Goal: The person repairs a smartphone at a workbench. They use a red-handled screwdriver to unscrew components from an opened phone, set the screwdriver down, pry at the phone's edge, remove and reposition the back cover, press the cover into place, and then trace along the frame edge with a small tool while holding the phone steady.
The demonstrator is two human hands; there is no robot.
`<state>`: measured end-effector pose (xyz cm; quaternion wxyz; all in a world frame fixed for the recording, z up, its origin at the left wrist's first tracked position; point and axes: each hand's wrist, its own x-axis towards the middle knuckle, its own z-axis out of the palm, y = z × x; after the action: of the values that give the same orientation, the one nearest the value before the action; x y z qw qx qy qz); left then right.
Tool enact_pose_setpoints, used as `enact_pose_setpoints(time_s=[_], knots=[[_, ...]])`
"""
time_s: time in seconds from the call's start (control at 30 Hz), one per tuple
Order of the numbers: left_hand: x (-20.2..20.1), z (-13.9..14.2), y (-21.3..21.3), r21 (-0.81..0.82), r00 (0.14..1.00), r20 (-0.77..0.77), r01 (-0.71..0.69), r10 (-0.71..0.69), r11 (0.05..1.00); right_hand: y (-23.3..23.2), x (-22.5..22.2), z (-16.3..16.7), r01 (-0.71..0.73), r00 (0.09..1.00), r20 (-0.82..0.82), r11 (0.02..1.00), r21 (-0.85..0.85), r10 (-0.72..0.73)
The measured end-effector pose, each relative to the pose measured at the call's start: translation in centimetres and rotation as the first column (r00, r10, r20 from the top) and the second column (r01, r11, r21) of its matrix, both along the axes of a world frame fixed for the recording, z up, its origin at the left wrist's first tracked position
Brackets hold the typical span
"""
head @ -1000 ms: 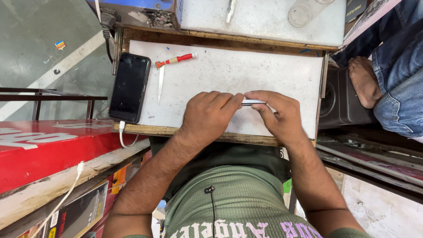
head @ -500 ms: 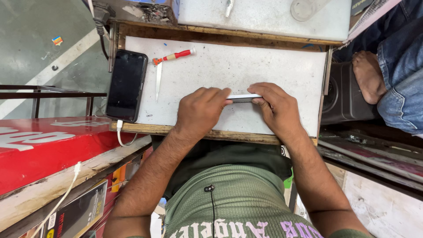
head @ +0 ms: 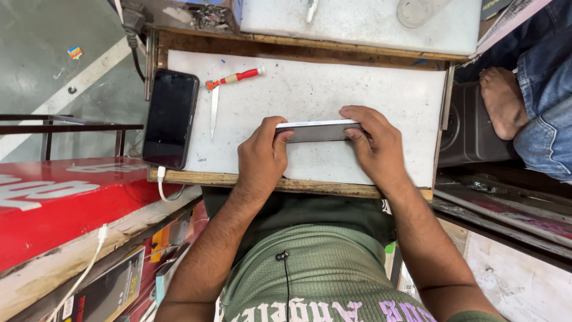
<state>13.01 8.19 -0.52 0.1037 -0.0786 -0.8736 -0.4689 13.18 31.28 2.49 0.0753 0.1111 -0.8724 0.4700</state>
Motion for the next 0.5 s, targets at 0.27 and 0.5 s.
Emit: enact_pose_setpoints(time_s=[0.27,0.5], knots=[[0.5,-1.4,-1.3,0.222,0.999,-0.016,0.037,-0.034,0.974,1.3,0.2,-2.7,0.102,0.942,0.334,0.974,-0.201,-0.030],[-0.5,-1.8,-1.4,0.390,0.962,0.152,0.153,-0.228,0.908,1.9,0.4,-5.2,0.141,0.967,0.252,0.913,-0.383,-0.043]])
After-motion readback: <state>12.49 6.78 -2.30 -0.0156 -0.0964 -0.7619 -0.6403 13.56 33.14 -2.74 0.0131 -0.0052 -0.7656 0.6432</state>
